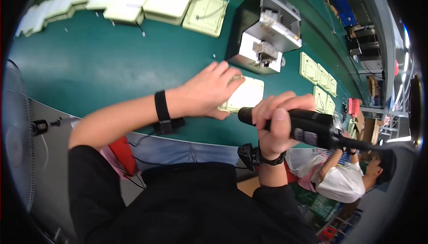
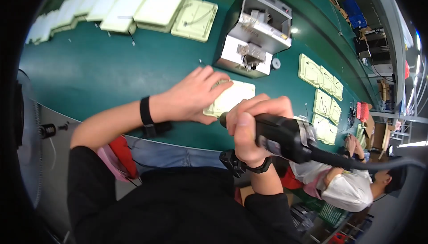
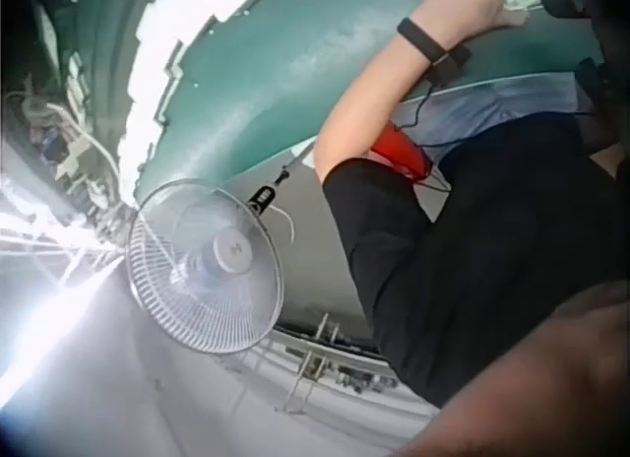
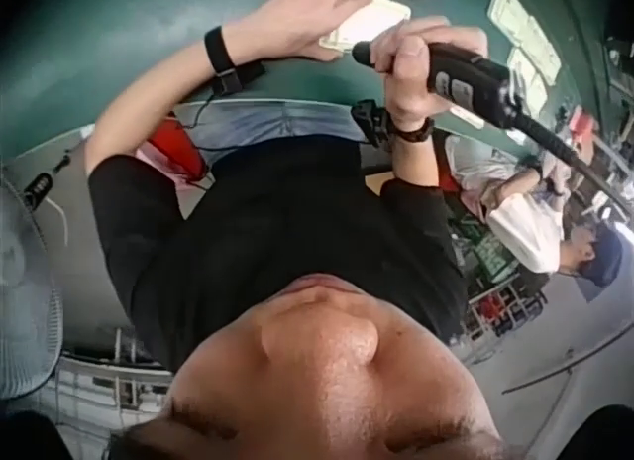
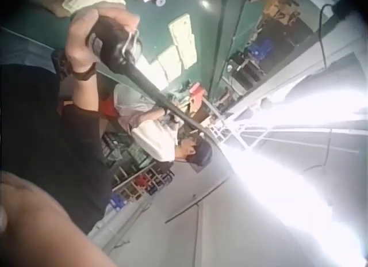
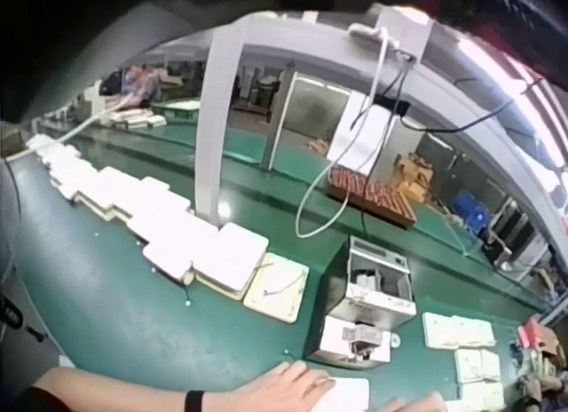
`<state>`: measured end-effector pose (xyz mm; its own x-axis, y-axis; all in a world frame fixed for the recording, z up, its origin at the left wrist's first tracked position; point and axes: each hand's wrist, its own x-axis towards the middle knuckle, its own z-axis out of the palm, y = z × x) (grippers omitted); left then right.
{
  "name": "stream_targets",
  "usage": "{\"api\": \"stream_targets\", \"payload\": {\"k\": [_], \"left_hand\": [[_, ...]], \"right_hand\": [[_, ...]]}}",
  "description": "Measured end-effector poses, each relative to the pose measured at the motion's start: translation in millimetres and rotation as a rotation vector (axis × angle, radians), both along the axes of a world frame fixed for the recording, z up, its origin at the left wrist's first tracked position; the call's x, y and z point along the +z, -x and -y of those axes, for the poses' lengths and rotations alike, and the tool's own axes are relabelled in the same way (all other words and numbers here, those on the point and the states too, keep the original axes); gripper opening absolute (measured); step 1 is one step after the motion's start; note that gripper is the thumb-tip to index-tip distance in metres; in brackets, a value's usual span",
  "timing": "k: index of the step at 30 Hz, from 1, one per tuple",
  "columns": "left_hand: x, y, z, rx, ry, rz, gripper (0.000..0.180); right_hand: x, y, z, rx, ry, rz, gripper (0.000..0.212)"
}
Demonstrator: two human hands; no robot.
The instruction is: Assembling plastic electronic housings using an electric screwdriver at a factory workstation.
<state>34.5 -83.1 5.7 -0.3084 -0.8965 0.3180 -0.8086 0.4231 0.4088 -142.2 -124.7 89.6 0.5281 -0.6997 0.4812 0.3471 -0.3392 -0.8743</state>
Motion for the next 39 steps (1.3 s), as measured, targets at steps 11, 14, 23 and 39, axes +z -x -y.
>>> {"api": "stream_targets", "payload": {"k": [11, 14, 23, 39], "left_hand": [[24, -36, -69, 0.289, 0.038, 0.191, 0.036], [31, -76, -45, 0.717, 0.023, -0.259, 0.033], [31, -96, 62, 0.692, -0.334, -1.182, 0.046], [364, -94, 103, 0.71, 0.784, 0.005, 0.016]], "right_hand": [[60, 81, 12, 0.093, -0.199, 0.504, 0.022], [58, 88, 15, 0.085, -0.246, 0.514, 0.023], [43, 111, 19, 0.121, -0.372, 0.515, 0.024], [54, 113, 44, 0.154, -0.377, 0.493, 0.027]]}}
